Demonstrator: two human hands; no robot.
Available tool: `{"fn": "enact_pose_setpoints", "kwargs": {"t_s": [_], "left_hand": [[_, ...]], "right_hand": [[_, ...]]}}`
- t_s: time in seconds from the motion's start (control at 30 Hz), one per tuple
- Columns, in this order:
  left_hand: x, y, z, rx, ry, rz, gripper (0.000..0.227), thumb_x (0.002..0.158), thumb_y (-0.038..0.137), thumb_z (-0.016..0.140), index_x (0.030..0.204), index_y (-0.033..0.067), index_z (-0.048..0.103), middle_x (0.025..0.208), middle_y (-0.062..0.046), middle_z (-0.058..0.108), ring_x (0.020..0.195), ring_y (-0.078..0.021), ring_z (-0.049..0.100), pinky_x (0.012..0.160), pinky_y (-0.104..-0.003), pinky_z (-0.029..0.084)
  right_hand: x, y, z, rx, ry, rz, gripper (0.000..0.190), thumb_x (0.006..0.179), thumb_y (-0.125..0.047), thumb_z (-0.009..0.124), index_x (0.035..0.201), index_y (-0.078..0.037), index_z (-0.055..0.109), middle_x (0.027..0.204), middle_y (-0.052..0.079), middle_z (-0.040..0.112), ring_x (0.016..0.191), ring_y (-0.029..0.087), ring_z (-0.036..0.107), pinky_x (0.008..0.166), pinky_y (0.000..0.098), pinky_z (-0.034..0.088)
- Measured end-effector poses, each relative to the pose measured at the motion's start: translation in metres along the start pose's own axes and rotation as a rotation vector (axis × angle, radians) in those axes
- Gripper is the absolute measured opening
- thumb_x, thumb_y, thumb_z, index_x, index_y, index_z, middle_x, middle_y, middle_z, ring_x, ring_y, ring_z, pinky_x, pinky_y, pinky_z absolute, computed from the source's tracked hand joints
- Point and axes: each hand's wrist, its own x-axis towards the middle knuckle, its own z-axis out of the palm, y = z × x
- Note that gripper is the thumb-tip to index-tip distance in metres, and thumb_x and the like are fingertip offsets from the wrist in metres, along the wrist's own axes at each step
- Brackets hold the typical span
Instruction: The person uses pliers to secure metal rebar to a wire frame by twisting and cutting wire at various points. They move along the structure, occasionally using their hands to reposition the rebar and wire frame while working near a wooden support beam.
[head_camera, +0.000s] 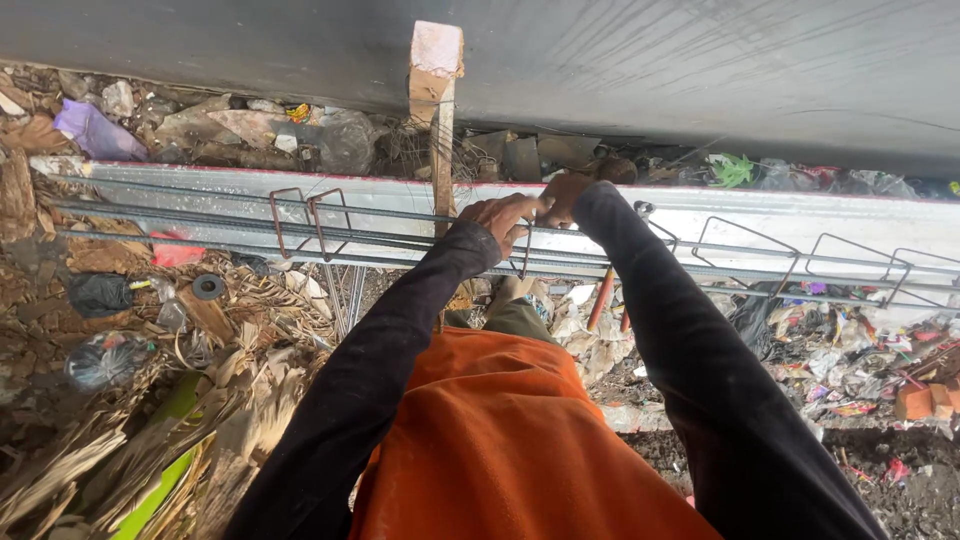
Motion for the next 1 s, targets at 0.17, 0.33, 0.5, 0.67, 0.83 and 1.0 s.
{"fn": "enact_pose_setpoints", "kwargs": {"t_s": [0.17, 0.33, 0.5, 0.67, 0.83, 1.0], "left_hand": [[0.005, -0.005, 0.003, 0.103, -0.080, 0.014, 0.026, 0.092, 0.006, 0.064, 0.114, 0.0195, 0.069, 0.114, 0.001, 0.063, 0.101, -0.0266, 0.068, 0.089, -0.042, 0.056], [0.016, -0.008, -0.005, 0.072, -0.172, 0.000, 0.023, 0.094, 0.010, 0.065, 0.115, 0.0176, 0.067, 0.119, 0.000, 0.059, 0.106, -0.0273, 0.066, 0.094, -0.044, 0.053], [0.020, -0.014, -0.003, 0.044, -0.204, 0.028, 0.020, 0.096, 0.012, 0.064, 0.116, 0.0140, 0.065, 0.122, -0.001, 0.057, 0.108, -0.0280, 0.066, 0.094, -0.045, 0.053], [0.029, -0.030, 0.012, 0.056, -0.208, 0.061, 0.021, 0.096, 0.012, 0.064, 0.117, 0.0125, 0.064, 0.123, -0.003, 0.056, 0.109, -0.0293, 0.065, 0.094, -0.046, 0.053], [0.023, -0.020, 0.002, 0.069, -0.212, 0.040, 0.029, 0.097, 0.014, 0.062, 0.126, 0.0136, 0.059, 0.126, -0.003, 0.054, 0.109, -0.0313, 0.064, 0.093, -0.047, 0.052], [0.031, -0.034, 0.017, 0.061, -0.221, 0.060, 0.021, 0.097, 0.014, 0.062, 0.119, 0.0129, 0.062, 0.126, -0.003, 0.055, 0.109, -0.0290, 0.065, 0.094, -0.045, 0.052]], "right_hand": [[0.041, 0.040, 0.036, 0.158, -0.084, -0.175, 0.038, 0.077, -0.023, 0.074, 0.115, -0.018, 0.076, 0.101, 0.006, 0.080, 0.093, 0.023, 0.076, 0.084, 0.0383, 0.059], [0.017, 0.055, 0.052, 0.234, 0.168, -0.375, 0.033, 0.089, -0.034, 0.072, 0.116, -0.015, 0.076, 0.102, 0.011, 0.078, 0.095, 0.027, 0.074, 0.085, 0.0401, 0.056], [-0.048, 0.016, 0.037, 0.285, 0.272, -0.108, 0.035, 0.100, -0.040, 0.050, 0.111, -0.020, 0.077, 0.103, 0.001, 0.076, 0.099, 0.024, 0.072, 0.095, 0.0460, 0.054], [-0.060, -0.007, 0.036, 0.202, 0.196, 0.039, 0.051, 0.106, -0.053, 0.033, 0.114, -0.022, 0.072, 0.091, -0.001, 0.080, 0.106, 0.020, 0.070, 0.103, 0.0637, 0.042], [-0.075, -0.026, 0.035, 0.211, 0.167, 0.170, 0.062, 0.108, -0.053, 0.029, 0.099, -0.019, 0.079, 0.090, -0.003, 0.078, 0.106, 0.022, 0.065, 0.106, 0.0639, 0.034], [-0.124, -0.030, 0.041, 0.157, 0.960, -0.037, 0.024, 0.104, -0.029, 0.058, 0.093, -0.017, 0.076, 0.100, 0.002, 0.068, 0.092, 0.024, 0.060, 0.090, 0.0573, 0.044]]}}
